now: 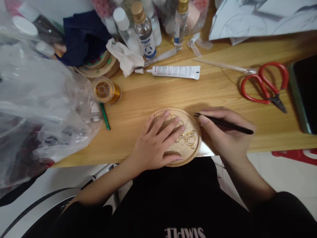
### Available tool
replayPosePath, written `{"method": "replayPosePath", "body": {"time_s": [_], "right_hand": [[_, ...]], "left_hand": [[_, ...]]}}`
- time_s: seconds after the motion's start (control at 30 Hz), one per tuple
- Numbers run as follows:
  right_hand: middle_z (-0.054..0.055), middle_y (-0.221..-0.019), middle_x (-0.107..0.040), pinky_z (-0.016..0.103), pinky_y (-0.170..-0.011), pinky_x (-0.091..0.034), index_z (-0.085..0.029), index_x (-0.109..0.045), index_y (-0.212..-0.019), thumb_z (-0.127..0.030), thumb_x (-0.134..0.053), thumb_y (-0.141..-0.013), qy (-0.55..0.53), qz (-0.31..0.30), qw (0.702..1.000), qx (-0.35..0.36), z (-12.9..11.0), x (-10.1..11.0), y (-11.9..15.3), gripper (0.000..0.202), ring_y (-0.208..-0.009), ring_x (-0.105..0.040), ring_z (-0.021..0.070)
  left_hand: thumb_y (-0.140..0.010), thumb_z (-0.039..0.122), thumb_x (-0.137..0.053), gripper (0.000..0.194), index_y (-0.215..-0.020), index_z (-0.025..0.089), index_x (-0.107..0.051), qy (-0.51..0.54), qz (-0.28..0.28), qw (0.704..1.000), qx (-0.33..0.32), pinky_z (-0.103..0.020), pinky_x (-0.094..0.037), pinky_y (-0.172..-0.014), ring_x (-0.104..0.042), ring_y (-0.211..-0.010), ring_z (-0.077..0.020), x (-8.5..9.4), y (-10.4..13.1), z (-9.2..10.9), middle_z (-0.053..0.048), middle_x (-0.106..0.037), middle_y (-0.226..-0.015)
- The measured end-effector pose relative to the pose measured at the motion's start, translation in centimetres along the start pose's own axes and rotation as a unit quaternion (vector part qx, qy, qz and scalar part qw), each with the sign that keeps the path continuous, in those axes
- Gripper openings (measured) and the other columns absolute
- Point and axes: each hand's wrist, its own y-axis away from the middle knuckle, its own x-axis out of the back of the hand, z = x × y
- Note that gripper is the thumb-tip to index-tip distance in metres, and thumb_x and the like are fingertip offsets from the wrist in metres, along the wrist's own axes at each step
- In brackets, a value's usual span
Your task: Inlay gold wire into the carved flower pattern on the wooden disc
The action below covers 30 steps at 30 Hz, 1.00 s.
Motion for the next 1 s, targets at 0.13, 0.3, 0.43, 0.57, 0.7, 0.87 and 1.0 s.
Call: {"method": "replayPosePath", "body": {"time_s": [0.13, 0.3, 0.43, 0.57, 0.7, 0.87, 1.0], "right_hand": [[-0.001, -0.089, -0.076, 0.032, -0.075, -0.062, -0.027, -0.076, -0.091, -0.017, -0.076, -0.079, -0.008, 0.007, 1.000, -0.024, 0.04, -0.01, -0.06, 0.015, -0.082, -0.072, 0.0154], [-0.001, -0.087, -0.076, 0.029, -0.072, -0.062, -0.026, -0.076, -0.088, -0.017, -0.076, -0.079, -0.023, 0.011, 0.999, -0.031, 0.12, -0.16, -0.14, 0.012, -0.079, -0.072, 0.0144], [-0.001, -0.085, -0.077, 0.029, -0.069, -0.063, -0.026, -0.076, -0.085, -0.017, -0.076, -0.078, -0.035, 0.020, 0.999, -0.026, 0.31, -0.31, -0.20, 0.011, -0.076, -0.072, 0.0149], [-0.001, -0.081, -0.076, 0.028, -0.067, -0.063, -0.024, -0.076, -0.081, -0.015, -0.076, -0.076, -0.048, 0.026, 0.998, -0.031, 0.15, -0.44, -0.38, 0.011, -0.072, -0.072, 0.0142], [-0.002, -0.078, -0.076, 0.026, -0.067, -0.062, -0.023, -0.076, -0.079, -0.013, -0.076, -0.075, -0.060, 0.032, 0.997, -0.035, -0.13, -0.55, -0.57, 0.011, -0.071, -0.072, 0.0131], [-0.001, -0.077, -0.076, 0.025, -0.067, -0.061, -0.021, -0.075, -0.078, -0.014, -0.076, -0.074, -0.076, 0.043, 0.996, -0.031, -0.01, -0.68, -0.59, 0.008, -0.071, -0.072, 0.0128], [0.000, -0.076, -0.075, 0.028, -0.068, -0.060, -0.021, -0.075, -0.077, -0.021, -0.076, -0.074, -0.079, 0.045, 0.995, -0.049, 0.30, -0.74, -0.55, 0.004, -0.070, -0.070, 0.0138]], "left_hand": [[-0.096, 0.066, -0.037, 0.072, -0.147, 0.016, -0.044, 0.014, 0.017, 1.000, 0.010, -0.050, -0.017, -0.121, -0.031, -0.146, -0.0347, 0.02, 0.05, -0.09, -0.012, -0.049, -0.150], [-0.098, 0.058, -0.041, 0.067, -0.144, 0.009, -0.044, 0.039, 0.054, 0.998, 0.007, -0.047, -0.020, -0.122, -0.036, -0.145, -0.0305, 0.14, 0.21, -0.41, -0.017, -0.051, -0.148], [-0.099, 0.059, -0.037, 0.064, -0.143, 0.014, -0.048, 0.018, 0.050, 0.998, -0.024, -0.050, -0.017, -0.122, -0.034, -0.147, -0.0303, 0.22, 0.32, -0.55, -0.014, -0.052, -0.148], [-0.098, 0.060, -0.038, 0.064, -0.141, 0.014, -0.050, 0.001, 0.033, 0.998, -0.055, -0.050, -0.015, -0.122, -0.035, -0.145, -0.0315, 0.25, 0.32, -0.54, -0.012, -0.053, -0.147], [-0.098, 0.061, -0.038, 0.066, -0.140, 0.011, -0.051, -0.001, 0.032, 0.997, -0.069, -0.051, -0.018, -0.121, -0.038, -0.143, -0.0331, 0.22, 0.26, -0.48, -0.011, -0.054, -0.147], [-0.099, 0.060, -0.036, 0.067, -0.142, 0.010, -0.049, 0.001, 0.021, 0.997, -0.078, -0.046, -0.015, -0.122, -0.037, -0.144, -0.0290, 0.32, 0.29, -0.64, -0.011, -0.051, -0.149], [-0.100, 0.064, -0.028, 0.072, -0.145, 0.010, -0.045, 0.017, 0.009, 0.994, -0.105, -0.044, -0.015, -0.122, -0.034, -0.146, -0.0271, 0.55, 0.31, -0.93, -0.012, -0.050, -0.150]]}}
